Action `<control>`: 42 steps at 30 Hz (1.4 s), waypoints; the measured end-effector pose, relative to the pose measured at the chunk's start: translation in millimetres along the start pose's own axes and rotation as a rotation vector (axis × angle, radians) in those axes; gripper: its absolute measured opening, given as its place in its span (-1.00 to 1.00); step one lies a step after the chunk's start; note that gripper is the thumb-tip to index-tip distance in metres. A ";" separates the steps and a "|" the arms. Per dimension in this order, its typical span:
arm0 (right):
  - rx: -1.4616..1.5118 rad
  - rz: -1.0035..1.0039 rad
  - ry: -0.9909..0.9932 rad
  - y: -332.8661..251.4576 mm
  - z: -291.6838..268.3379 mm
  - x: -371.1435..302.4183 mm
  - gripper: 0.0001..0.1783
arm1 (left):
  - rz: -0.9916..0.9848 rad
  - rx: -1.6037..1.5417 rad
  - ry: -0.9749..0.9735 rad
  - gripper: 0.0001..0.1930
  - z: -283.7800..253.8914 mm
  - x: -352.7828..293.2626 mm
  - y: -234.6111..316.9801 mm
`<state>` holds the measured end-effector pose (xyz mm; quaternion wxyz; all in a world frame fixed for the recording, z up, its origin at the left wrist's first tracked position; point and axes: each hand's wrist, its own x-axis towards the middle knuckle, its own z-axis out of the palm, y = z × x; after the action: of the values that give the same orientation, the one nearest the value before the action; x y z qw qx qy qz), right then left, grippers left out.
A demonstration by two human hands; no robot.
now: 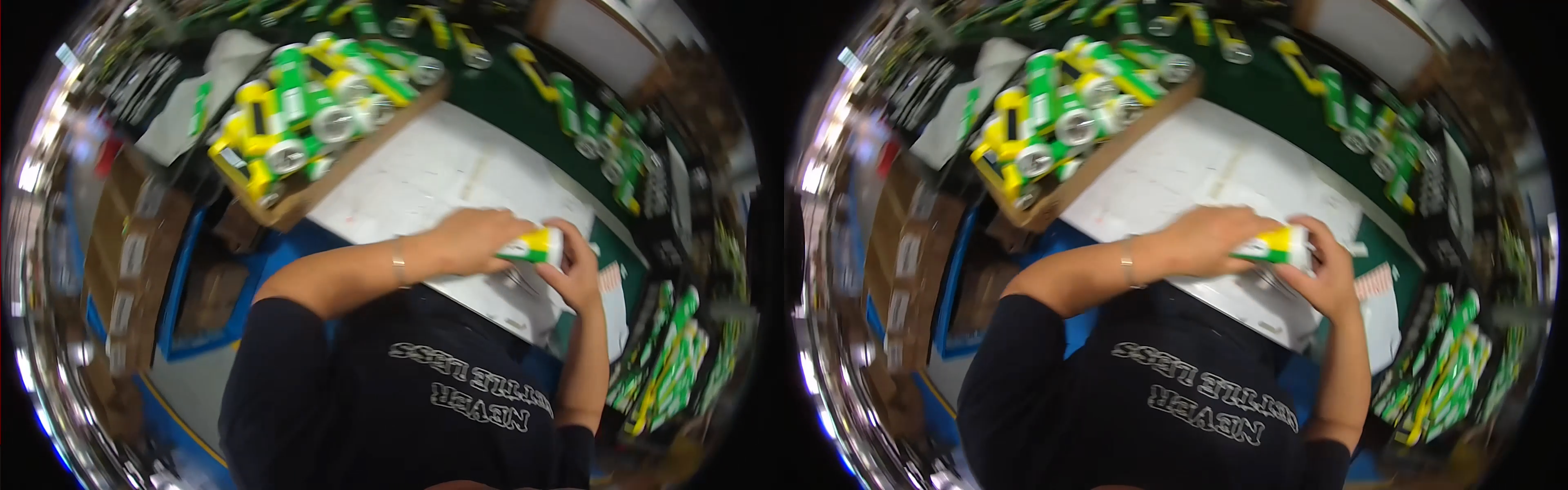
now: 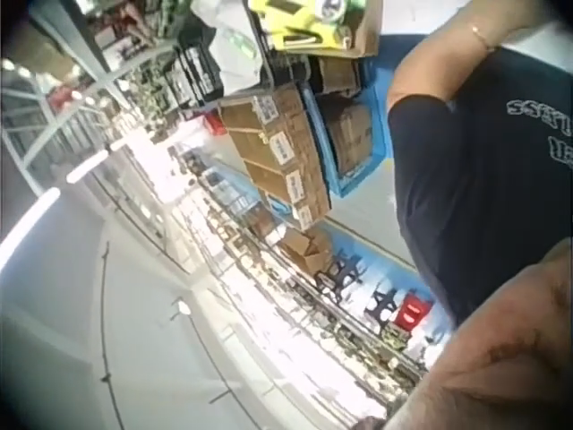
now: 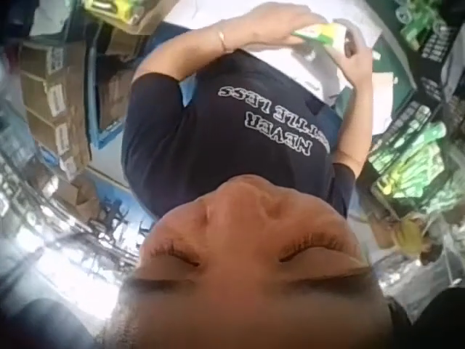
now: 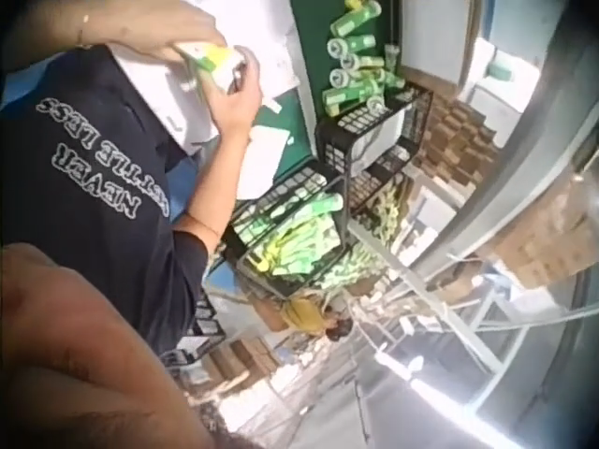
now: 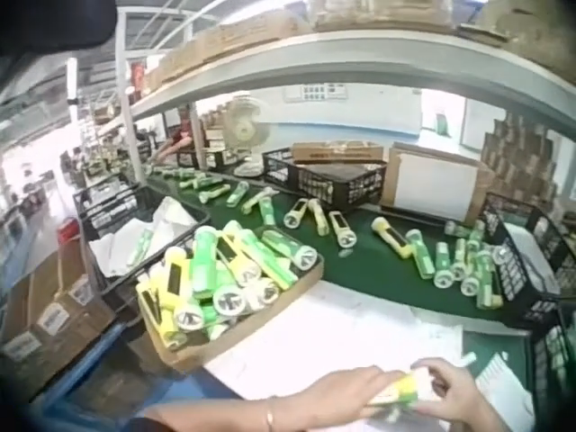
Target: Assembling components and applying stickers to solar-powered LED flashlights on a production line.
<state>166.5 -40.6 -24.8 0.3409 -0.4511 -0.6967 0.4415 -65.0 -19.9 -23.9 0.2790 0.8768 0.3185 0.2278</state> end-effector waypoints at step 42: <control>0.155 0.217 0.186 42.7 37.8 -2.8 -0.83 | -0.338 -0.427 0.038 -0.32 53.3 -2.7 -31.9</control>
<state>148.4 -46.2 -78.7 0.3882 -0.5350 -0.5733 0.4842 -49.8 -19.6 -84.2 0.4855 0.7281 0.4104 0.2563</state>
